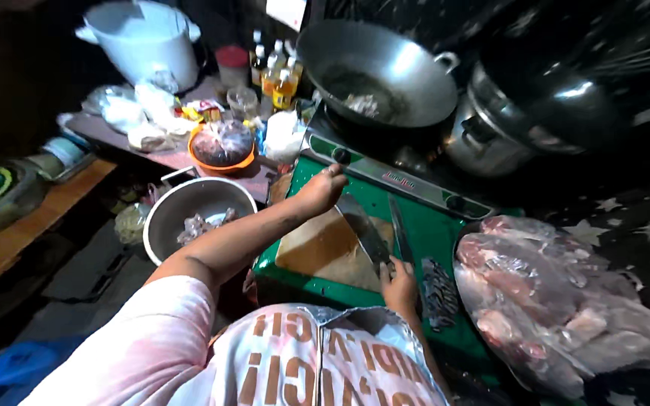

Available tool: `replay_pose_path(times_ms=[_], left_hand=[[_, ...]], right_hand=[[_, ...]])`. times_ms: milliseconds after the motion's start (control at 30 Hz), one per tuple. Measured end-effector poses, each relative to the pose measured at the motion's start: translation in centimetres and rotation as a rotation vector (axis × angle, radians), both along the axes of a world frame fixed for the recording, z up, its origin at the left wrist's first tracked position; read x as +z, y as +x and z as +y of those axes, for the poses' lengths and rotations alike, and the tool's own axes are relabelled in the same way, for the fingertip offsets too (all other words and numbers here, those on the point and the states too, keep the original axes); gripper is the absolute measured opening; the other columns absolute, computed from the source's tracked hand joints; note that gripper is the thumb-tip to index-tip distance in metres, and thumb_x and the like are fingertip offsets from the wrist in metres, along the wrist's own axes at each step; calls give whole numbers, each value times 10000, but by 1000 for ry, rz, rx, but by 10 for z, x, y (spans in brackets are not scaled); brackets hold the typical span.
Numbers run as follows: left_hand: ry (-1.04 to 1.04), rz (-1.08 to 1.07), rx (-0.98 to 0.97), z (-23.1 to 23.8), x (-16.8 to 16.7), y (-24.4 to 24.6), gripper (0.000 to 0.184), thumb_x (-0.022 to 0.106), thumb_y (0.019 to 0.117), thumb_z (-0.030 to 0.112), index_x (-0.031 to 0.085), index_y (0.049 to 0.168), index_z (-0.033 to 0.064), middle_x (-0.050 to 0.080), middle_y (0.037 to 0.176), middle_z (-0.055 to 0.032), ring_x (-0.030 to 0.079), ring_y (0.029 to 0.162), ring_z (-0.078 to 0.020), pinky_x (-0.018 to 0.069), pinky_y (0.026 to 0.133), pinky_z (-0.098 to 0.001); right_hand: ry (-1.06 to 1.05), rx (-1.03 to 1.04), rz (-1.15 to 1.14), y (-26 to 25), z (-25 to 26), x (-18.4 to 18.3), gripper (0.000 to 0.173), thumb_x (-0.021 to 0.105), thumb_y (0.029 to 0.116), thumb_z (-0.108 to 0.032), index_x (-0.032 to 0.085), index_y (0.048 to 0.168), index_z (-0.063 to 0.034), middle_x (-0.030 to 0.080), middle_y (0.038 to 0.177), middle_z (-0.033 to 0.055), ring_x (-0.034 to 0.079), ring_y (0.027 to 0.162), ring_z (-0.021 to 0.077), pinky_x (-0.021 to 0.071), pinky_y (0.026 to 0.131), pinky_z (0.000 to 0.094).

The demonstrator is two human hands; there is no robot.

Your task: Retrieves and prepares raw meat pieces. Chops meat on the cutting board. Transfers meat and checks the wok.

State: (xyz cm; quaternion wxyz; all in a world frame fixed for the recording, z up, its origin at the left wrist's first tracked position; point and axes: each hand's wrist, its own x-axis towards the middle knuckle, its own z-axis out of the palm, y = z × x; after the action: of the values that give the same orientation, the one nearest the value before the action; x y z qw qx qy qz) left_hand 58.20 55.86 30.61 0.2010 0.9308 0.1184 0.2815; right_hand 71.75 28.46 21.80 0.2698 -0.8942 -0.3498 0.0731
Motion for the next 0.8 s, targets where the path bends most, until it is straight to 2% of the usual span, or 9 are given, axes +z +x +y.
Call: replay_pose_path(times_ms=[100, 200, 267, 367, 433, 567, 633, 700, 800], left_hand=[[83, -124, 47, 38, 63, 48, 173, 580, 994, 32, 709, 1089, -34, 649, 1192, -239, 675, 1082, -370, 561, 963, -501], [74, -88, 109, 76, 111, 92, 285, 561, 975, -26, 694, 1227, -17, 620, 1365, -222, 631, 1237, -365, 503, 1069, -498], [21, -76, 195, 94, 128, 110, 357, 589, 943, -41, 676, 1286, 1, 554, 1471, -221, 568, 1337, -365, 458, 1127, -497], [17, -205, 249, 88, 128, 102, 377, 489, 960, -61, 686, 1275, 6, 538, 1497, -219, 550, 1364, -360, 440, 1145, -471], [74, -330, 193, 71, 102, 78, 302, 517, 964, -43, 717, 1187, -5, 597, 1415, -223, 586, 1306, -367, 467, 1117, -467], [186, -415, 147, 36, 24, -24, 212, 562, 940, -72, 741, 1040, -16, 694, 1150, -219, 654, 1148, -356, 525, 1025, -470], [164, -375, 299, 19, -23, -96, 179, 625, 893, -70, 743, 1017, -17, 708, 1096, -206, 668, 1103, -340, 534, 1001, -450], [53, -270, 548, -12, -65, -179, 233, 718, 818, -52, 742, 1047, -15, 699, 1124, -211, 663, 1107, -350, 535, 1008, -460], [-103, -70, 1027, -99, -108, -289, 218, 665, 875, -31, 736, 1080, -14, 700, 1145, -213, 674, 1110, -359, 539, 1005, -473]], right_hand=[[168, -36, 1, -13, -22, -5, 332, 674, 991, -163, 692, 1255, 37, 670, 1182, 275, 703, 956, 370, 589, 874, 516], [169, -94, 84, -20, -47, -13, 311, 660, 1000, -147, 693, 1229, 63, 675, 1143, 290, 694, 935, 375, 574, 867, 517], [181, -150, 121, -25, -63, -18, 297, 652, 1001, -127, 697, 1190, 96, 686, 1115, 302, 697, 940, 379, 572, 883, 508], [206, -197, 126, -29, -76, -14, 259, 648, 994, -74, 699, 1146, 130, 709, 1046, 305, 703, 939, 383, 562, 900, 496], [164, -192, 180, -31, -76, 2, 257, 629, 1014, -82, 701, 1159, 118, 718, 1074, 291, 708, 995, 370, 546, 958, 483], [221, 4, 199, -21, -49, 20, 281, 610, 1024, -98, 675, 1164, 137, 707, 982, 264, 686, 827, 256, 580, 829, 404], [254, 154, 217, -15, -22, 22, 285, 608, 1029, -116, 669, 1171, 124, 694, 973, 234, 676, 771, 198, 594, 772, 357], [292, 375, 207, -11, 12, 19, 278, 603, 1023, -114, 668, 1143, 128, 675, 910, 193, 655, 708, 133, 592, 709, 293], [327, 759, 220, -27, 71, 14, 264, 583, 1012, -83, 654, 1098, 157, 657, 847, 156, 630, 669, 43, 565, 670, 197]])
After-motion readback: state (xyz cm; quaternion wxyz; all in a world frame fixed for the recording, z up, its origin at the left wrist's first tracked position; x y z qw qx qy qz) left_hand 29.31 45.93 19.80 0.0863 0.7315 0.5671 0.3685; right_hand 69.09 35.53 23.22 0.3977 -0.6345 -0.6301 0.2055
